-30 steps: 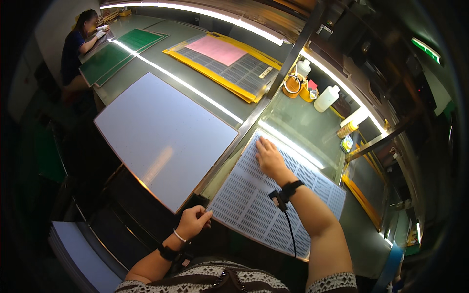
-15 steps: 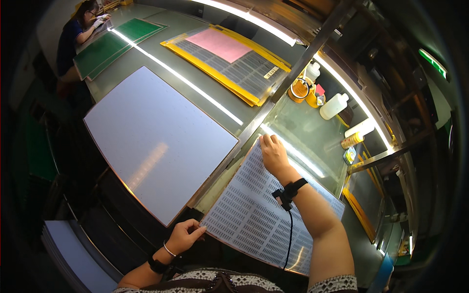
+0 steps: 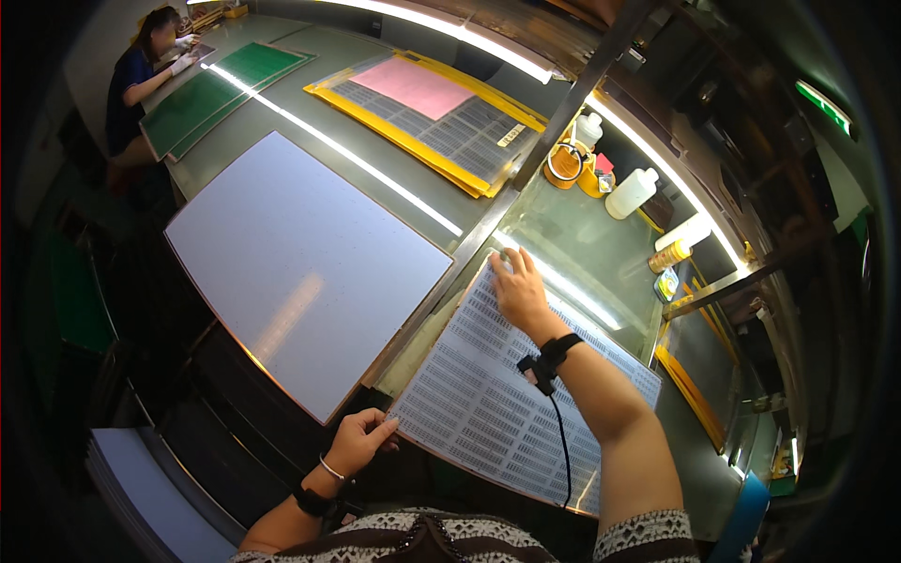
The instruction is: The person is inspecting and sorting printed sheets on a light table, then placing them into a vertical rack.
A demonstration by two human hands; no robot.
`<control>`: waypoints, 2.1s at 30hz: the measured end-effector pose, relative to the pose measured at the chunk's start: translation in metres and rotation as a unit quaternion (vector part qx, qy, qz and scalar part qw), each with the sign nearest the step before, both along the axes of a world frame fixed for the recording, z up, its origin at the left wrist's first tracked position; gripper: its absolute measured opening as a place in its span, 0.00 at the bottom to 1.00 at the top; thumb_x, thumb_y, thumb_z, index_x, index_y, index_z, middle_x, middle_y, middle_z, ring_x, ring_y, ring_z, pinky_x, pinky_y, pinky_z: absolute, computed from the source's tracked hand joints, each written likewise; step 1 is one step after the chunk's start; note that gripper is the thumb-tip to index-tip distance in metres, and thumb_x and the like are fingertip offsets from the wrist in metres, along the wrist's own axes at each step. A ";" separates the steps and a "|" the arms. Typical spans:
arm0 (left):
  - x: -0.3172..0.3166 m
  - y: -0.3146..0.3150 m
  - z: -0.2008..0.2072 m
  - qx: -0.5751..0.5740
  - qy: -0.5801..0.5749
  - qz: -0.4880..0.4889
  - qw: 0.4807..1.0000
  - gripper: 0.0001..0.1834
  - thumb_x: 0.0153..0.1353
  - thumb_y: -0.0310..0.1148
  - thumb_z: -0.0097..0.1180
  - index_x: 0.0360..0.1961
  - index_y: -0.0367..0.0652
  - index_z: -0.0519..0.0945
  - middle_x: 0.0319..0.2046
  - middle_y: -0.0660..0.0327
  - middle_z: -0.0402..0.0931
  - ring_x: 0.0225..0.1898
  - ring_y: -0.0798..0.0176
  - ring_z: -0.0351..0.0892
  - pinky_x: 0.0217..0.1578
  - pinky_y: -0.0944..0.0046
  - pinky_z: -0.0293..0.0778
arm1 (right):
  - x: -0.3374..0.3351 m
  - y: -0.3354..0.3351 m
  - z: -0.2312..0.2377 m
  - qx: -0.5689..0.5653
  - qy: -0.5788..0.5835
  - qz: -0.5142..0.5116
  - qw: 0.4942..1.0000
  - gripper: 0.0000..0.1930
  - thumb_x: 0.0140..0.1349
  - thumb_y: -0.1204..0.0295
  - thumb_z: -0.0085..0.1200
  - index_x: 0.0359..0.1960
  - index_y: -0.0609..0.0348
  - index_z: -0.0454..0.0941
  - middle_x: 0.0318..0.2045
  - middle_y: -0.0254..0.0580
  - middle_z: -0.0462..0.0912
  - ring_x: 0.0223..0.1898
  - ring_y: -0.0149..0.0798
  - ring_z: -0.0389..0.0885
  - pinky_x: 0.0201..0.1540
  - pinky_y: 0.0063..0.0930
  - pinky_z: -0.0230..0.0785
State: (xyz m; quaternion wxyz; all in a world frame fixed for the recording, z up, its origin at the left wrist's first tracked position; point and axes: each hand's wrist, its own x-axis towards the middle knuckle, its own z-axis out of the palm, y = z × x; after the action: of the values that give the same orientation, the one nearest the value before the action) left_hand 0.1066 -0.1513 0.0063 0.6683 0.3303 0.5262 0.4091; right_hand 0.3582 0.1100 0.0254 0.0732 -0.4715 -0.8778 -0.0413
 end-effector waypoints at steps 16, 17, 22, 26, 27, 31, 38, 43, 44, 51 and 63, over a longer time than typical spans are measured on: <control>0.000 0.005 0.048 0.075 0.029 -0.036 0.996 0.13 0.63 0.32 0.52 0.23 0.36 0.75 0.18 0.62 0.76 0.20 0.72 0.76 0.24 0.73 0.74 | 0.084 -0.338 0.034 -0.018 0.094 -0.147 0.985 0.22 0.51 0.82 0.49 0.52 0.63 0.73 0.56 0.61 0.68 0.59 0.59 0.65 0.59 0.45 0.62; -0.004 0.009 0.066 0.138 0.043 -0.056 0.988 0.12 0.63 0.32 0.52 0.24 0.36 0.76 0.19 0.62 0.77 0.21 0.72 0.76 0.26 0.73 0.74 | 0.086 -0.335 0.054 -0.017 0.119 -0.146 0.982 0.21 0.51 0.84 0.47 0.50 0.63 0.74 0.53 0.61 0.71 0.57 0.58 0.68 0.57 0.44 0.64; -0.075 0.037 0.100 0.468 0.219 0.242 0.821 0.13 0.62 0.35 0.55 0.39 0.35 0.77 0.38 0.54 0.77 0.37 0.68 0.77 0.39 0.67 0.73 | 0.136 -0.293 0.238 0.171 0.084 -0.078 0.979 0.06 0.55 0.74 0.52 0.34 0.55 0.79 0.29 0.41 0.81 0.28 0.43 0.79 0.30 0.32 0.69; -0.165 0.041 0.030 0.259 0.356 0.546 0.713 0.27 0.60 0.44 0.57 0.52 0.35 0.68 0.51 0.53 0.68 0.49 0.61 0.70 0.54 0.60 0.64 | 0.184 -0.240 0.320 0.104 0.102 -0.237 0.961 0.19 0.45 0.69 0.64 0.40 0.58 0.76 0.36 0.42 0.76 0.42 0.42 0.73 0.44 0.32 0.63; -0.201 0.037 -0.010 0.217 0.297 0.593 0.716 0.30 0.59 0.51 0.56 0.51 0.36 0.69 0.48 0.53 0.71 0.48 0.61 0.71 0.55 0.58 0.62 | 0.193 -0.211 0.316 0.053 0.156 -0.223 0.961 0.19 0.44 0.69 0.65 0.40 0.58 0.76 0.35 0.41 0.76 0.40 0.40 0.73 0.43 0.31 0.65; -0.190 0.038 -0.015 0.004 -0.230 0.348 0.909 0.30 0.57 0.56 0.55 0.48 0.40 0.73 0.43 0.55 0.77 0.47 0.57 0.75 0.50 0.57 0.70 | 0.245 -0.109 0.242 -0.203 0.079 -0.251 0.943 0.22 0.40 0.69 0.70 0.38 0.60 0.77 0.29 0.33 0.74 0.33 0.31 0.72 0.36 0.26 0.69; -0.198 0.063 -0.062 0.071 -0.185 0.364 0.910 0.16 0.59 0.30 0.56 0.47 0.36 0.73 0.43 0.55 0.76 0.44 0.56 0.76 0.49 0.56 0.72 | 0.278 -0.045 0.058 -0.307 0.247 -0.217 0.893 0.22 0.46 0.72 0.67 0.45 0.65 0.77 0.35 0.40 0.81 0.33 0.32 0.79 0.37 0.23 0.71; -0.154 0.017 0.018 0.135 -0.264 0.343 0.891 0.15 0.57 0.28 0.58 0.46 0.42 0.74 0.43 0.61 0.76 0.45 0.61 0.76 0.48 0.55 0.72 | 0.127 -0.085 0.083 -0.420 0.348 -0.107 0.832 0.25 0.63 0.61 0.51 0.55 0.68 0.68 0.44 0.51 0.79 0.43 0.39 0.80 0.45 0.32 0.73; -0.146 0.013 0.027 0.130 -0.266 0.348 0.890 0.15 0.57 0.28 0.58 0.46 0.43 0.74 0.43 0.61 0.76 0.45 0.61 0.76 0.48 0.55 0.72 | 0.088 -0.104 0.096 -0.457 0.411 -0.079 0.784 0.27 0.66 0.57 0.46 0.58 0.67 0.64 0.44 0.51 0.79 0.43 0.40 0.80 0.46 0.32 0.73; -0.119 0.054 0.067 0.242 -0.238 0.179 0.924 0.32 0.60 0.39 0.57 0.61 0.40 0.60 0.52 0.58 0.69 0.54 0.59 0.70 0.52 0.55 0.68 | -0.020 -0.142 0.217 -0.339 0.675 0.044 0.654 0.20 0.65 0.65 0.49 0.55 0.62 0.66 0.48 0.43 0.75 0.48 0.38 0.77 0.50 0.32 0.72; -0.116 0.047 0.055 0.223 -0.545 0.324 0.740 0.45 0.53 0.73 0.35 0.60 0.49 0.63 0.54 0.59 0.68 0.54 0.56 0.68 0.54 0.49 0.65 | -0.176 -0.211 0.115 -0.093 0.039 0.286 0.953 0.32 0.52 0.57 0.60 0.55 0.62 0.66 0.58 0.58 0.66 0.55 0.62 0.68 0.56 0.44 0.64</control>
State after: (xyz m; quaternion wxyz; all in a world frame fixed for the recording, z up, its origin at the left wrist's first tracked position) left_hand -0.0095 -0.1042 0.0611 0.5750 0.0002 0.0415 0.8171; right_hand 0.1822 -0.1011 0.1402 0.0722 -0.2068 -0.9723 0.0816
